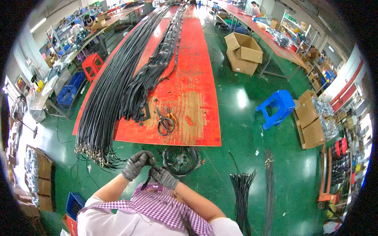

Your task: The person strips the black insulation from the ends of long electrical cables using pliers. They repeatedly pick up cables from a pile on a red workbench, pull the insulation off the wire ends, and place the stripped cables onto the green floor.

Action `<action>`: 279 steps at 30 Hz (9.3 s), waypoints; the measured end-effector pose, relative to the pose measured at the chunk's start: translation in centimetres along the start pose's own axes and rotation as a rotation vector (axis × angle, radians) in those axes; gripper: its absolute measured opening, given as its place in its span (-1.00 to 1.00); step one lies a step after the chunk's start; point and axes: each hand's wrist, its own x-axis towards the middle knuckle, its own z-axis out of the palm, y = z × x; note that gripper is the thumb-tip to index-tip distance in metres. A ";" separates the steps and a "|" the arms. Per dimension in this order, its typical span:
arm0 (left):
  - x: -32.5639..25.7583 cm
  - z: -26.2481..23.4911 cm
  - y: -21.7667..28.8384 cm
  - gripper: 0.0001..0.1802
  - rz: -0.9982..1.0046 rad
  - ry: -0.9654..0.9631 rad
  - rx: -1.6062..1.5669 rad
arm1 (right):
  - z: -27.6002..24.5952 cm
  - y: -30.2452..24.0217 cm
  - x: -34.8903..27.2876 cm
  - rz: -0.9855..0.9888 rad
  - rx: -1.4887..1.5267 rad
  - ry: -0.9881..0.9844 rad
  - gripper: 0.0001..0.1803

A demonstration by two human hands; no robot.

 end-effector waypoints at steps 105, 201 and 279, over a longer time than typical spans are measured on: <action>28.8 -25.3 -14.2 -0.89 -0.125 1.113 1.469 | -53.4 7.8 78.4 -0.053 1.090 0.336 -0.80; 22.1 56.6 -56.1 -0.74 -0.059 -1.047 1.729 | -22.0 52.5 -79.0 1.321 0.495 1.374 -0.60; 43.2 52.5 -77.5 -0.76 -0.442 0.044 -0.380 | -60.8 68.2 -65.5 0.690 0.055 1.031 -0.75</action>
